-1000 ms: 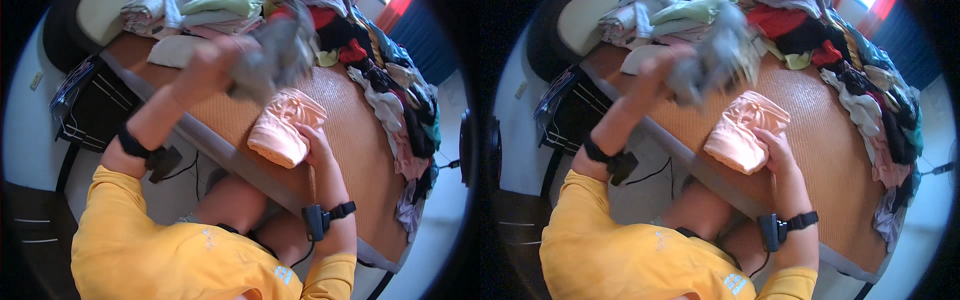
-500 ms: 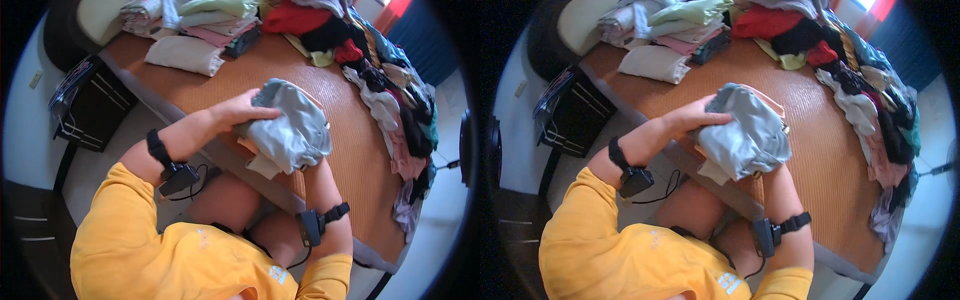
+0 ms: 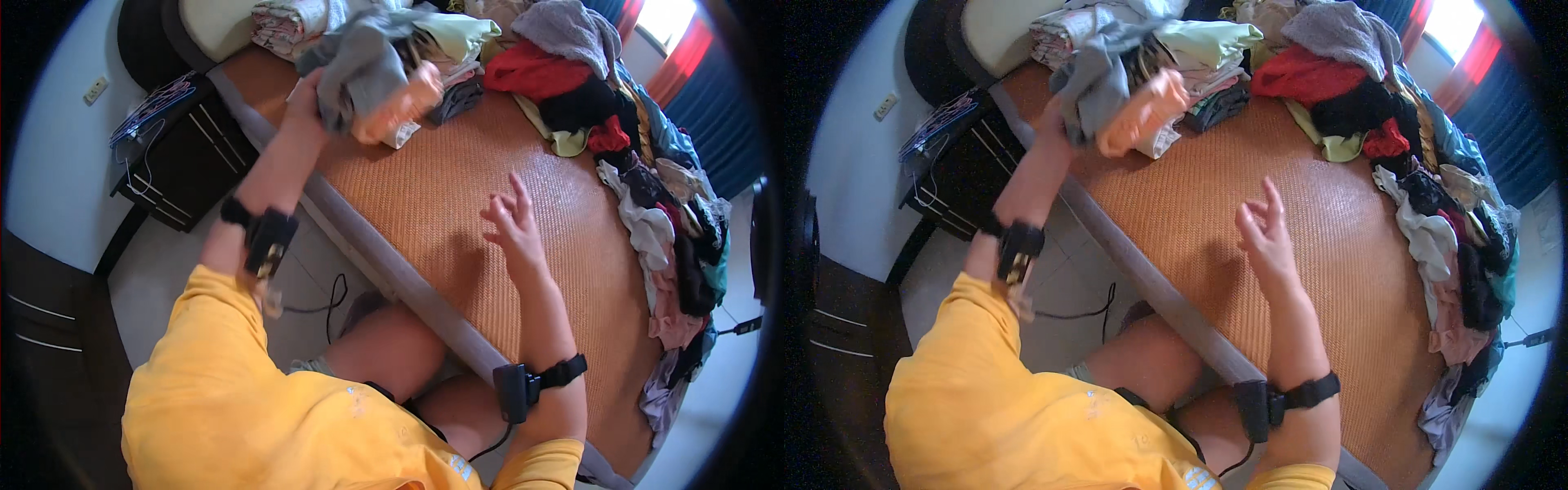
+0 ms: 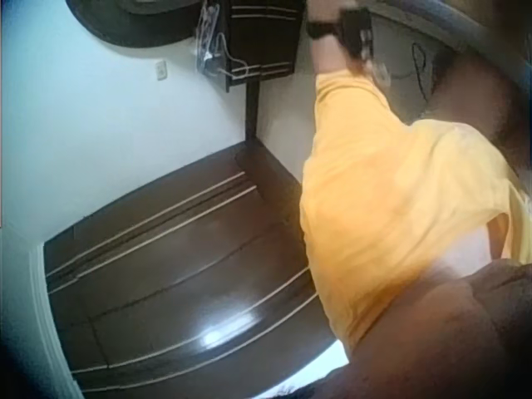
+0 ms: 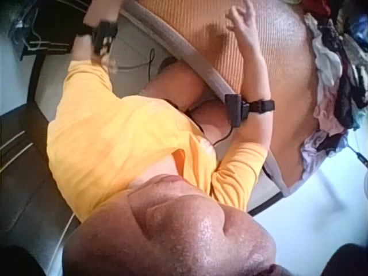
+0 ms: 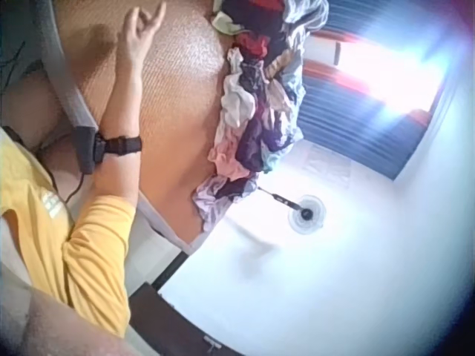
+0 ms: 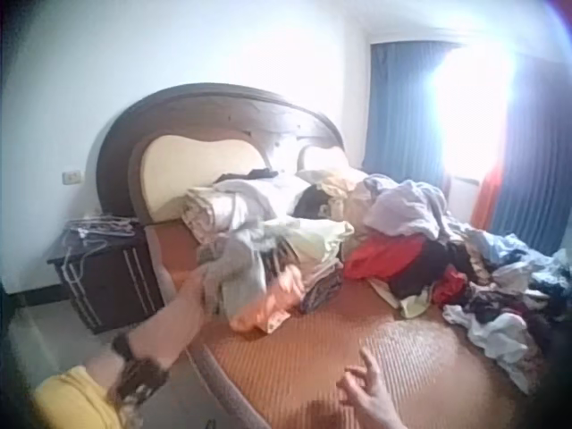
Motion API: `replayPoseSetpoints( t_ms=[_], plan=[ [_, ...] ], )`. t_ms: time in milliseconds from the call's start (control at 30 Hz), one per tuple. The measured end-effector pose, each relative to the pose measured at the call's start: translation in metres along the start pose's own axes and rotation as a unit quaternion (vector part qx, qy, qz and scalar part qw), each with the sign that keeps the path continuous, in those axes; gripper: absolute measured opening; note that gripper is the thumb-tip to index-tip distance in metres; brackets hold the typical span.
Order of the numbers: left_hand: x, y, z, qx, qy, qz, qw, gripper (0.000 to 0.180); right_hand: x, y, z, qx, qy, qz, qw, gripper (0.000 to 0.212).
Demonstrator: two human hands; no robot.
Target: Folding various shirts and laundry items on a bed.
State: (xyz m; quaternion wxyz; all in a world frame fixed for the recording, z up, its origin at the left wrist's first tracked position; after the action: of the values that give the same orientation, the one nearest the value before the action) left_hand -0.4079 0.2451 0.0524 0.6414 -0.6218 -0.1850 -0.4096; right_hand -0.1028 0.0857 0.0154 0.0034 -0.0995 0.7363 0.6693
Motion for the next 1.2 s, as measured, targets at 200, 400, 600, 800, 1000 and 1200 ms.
replayPoseSetpoints(
  t_ms=[200,400,600,800,1000,1200],
  plan=[
    [-0.091,0.006,0.064,0.003,-0.31,0.227,0.923,0.044,0.005,-0.029,0.008,-0.006,0.025,-0.205,0.978,0.059],
    [-0.139,-0.017,0.071,0.023,-0.31,0.32,0.895,0.058,0.054,0.014,0.058,-0.134,0.069,-0.383,0.911,0.062],
    [-0.111,-0.03,0.067,-0.049,-0.168,0.232,0.957,0.049,0.105,0.004,0.119,-0.194,0.077,-0.523,0.827,0.047],
    [-0.107,-0.004,0.072,-0.116,-0.1,0.201,0.968,0.035,0.108,-0.012,0.122,-0.17,0.149,-0.454,0.862,0.04],
    [-0.134,-0.033,0.098,0.089,-0.089,0.657,0.743,0.067,0.116,-0.005,0.102,-0.186,0.15,-0.479,0.845,0.045],
    [-0.024,0.028,0.042,0.245,0.028,0.866,0.434,0.061,0.047,0.005,0.02,-0.11,0.141,-0.486,0.855,0.054]
  ],
)
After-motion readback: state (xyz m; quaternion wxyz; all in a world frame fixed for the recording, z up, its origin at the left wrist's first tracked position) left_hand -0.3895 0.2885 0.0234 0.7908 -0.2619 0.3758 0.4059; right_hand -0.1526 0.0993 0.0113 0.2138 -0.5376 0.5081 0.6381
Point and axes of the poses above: each hand's wrist, its own z-axis towards the middle knuckle, its own x-axis out of the palm, y = z × x, the point moved 1 cm from there along z, towards the middle knuckle, and after that the axes turned 12 degrees about y, right-handed, at the moved point
